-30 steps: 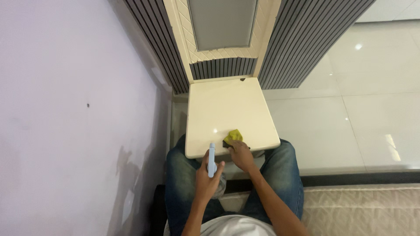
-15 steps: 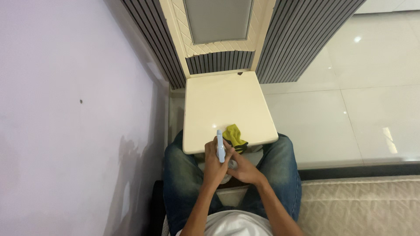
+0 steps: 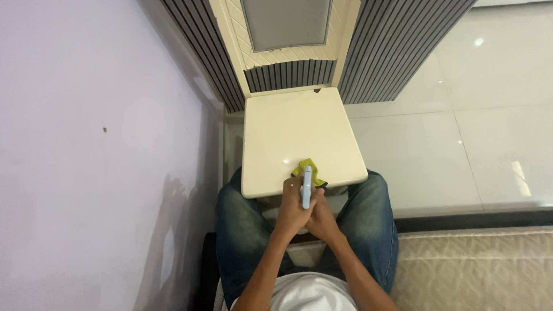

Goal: The person sits on the floor and wipes the seat of a white chair using a yellow cloth and a spray bottle. They repeatedly spray and wipe the surface throughout the clip.

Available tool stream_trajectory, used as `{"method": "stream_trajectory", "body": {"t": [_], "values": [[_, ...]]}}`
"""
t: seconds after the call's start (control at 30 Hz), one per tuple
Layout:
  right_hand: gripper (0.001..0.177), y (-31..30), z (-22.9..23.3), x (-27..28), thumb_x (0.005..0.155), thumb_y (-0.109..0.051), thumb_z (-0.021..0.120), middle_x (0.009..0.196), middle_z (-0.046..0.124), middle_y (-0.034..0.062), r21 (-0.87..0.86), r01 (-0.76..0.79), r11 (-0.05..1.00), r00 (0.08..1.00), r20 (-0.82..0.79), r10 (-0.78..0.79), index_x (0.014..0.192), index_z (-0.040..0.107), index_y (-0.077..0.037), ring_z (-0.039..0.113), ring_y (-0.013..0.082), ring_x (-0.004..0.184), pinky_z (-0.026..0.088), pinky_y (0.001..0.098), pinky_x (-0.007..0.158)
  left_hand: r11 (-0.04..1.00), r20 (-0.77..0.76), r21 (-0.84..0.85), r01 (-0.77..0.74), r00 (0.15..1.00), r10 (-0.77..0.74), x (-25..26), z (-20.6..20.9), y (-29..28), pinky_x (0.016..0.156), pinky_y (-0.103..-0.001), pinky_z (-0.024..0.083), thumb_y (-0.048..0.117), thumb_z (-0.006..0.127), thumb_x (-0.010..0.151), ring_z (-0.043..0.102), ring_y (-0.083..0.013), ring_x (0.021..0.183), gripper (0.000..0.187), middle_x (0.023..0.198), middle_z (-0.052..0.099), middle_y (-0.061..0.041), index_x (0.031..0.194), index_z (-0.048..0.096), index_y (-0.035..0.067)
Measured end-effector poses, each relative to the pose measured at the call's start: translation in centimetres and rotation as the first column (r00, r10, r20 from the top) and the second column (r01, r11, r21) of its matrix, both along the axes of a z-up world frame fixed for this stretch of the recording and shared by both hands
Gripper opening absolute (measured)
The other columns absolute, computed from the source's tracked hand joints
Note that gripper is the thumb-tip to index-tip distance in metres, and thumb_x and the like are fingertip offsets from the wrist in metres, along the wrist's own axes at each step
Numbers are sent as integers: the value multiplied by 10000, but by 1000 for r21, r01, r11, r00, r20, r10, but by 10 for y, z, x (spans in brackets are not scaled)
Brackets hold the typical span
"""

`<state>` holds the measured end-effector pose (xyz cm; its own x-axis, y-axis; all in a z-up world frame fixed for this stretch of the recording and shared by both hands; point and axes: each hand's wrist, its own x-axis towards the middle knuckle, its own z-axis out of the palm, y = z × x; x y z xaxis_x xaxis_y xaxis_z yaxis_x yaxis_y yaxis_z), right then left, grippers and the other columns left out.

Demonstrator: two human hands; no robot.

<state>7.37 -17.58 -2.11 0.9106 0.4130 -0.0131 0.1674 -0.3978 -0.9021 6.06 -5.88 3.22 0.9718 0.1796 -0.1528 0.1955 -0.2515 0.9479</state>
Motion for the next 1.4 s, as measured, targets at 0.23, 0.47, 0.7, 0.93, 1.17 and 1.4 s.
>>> {"method": "stream_trajectory", "body": {"t": [0.23, 0.47, 0.7, 0.93, 1.17, 1.4], "values": [[326, -9, -9, 4, 919, -61, 664, 1083, 665, 174, 200, 109, 974, 988, 87, -128, 1229, 603, 22, 655, 264, 973, 548, 395, 845, 982, 59, -54, 179, 983, -176, -3, -29, 6, 967, -433, 562, 371, 745, 857, 608, -334, 1196, 853, 1345, 497, -194, 1558, 356, 79], [271, -27, -16, 13, 962, -140, 653, 852, 667, 133, 90, 415, 905, 902, -170, -397, 1141, 599, 55, 614, 151, 727, 500, 331, 622, 990, -49, 52, 132, 990, -130, 6, -99, 23, 1046, -431, 535, 319, 609, 1057, 642, -300, 1241, 516, 1372, 598, -144, 1533, 507, 144], [284, -42, -18, 25, 968, -173, 659, 842, 675, 63, 104, 514, 851, 856, -115, -503, 1148, 630, 44, 585, 91, 714, 475, 271, 601, 757, 22, 605, 248, 945, -327, 38, -115, 4, 1144, -514, 358, 229, 780, 860, 383, -409, 1423, 692, 1508, 474, -102, 1467, 472, 108], [293, -51, -24, 31, 974, -159, 658, 872, 666, 53, 135, 563, 815, 824, -167, -541, 1174, 608, 49, 584, 84, 733, 488, 266, 609, 540, -36, 760, 363, 852, -522, 52, -139, -6, 1182, -519, 307, 60, 773, 737, 305, -391, 1485, 898, 1610, 358, -83, 1546, 401, 178], [282, -52, -32, 35, 976, -153, 653, 841, 638, 25, 171, 544, 822, 837, -182, -516, 1173, 599, 42, 557, 67, 695, 464, 257, 574, 487, 127, 859, 158, 856, -502, 61, -205, -12, 1159, -533, 358, 5, 685, 819, 390, -487, 1437, 646, 1535, 452, -157, 1437, 514, 83], [240, -57, -40, 36, 984, -153, 695, 787, 611, 29, 75, 570, 818, 818, -150, -556, 1069, 622, 58, 544, 80, 665, 452, 274, 559, 660, 228, 744, 101, 891, -394, 65, -209, -10, 1118, -514, 445, 105, 748, 793, 537, -402, 1300, 535, 1306, 612, -145, 1296, 574, 55]]}}
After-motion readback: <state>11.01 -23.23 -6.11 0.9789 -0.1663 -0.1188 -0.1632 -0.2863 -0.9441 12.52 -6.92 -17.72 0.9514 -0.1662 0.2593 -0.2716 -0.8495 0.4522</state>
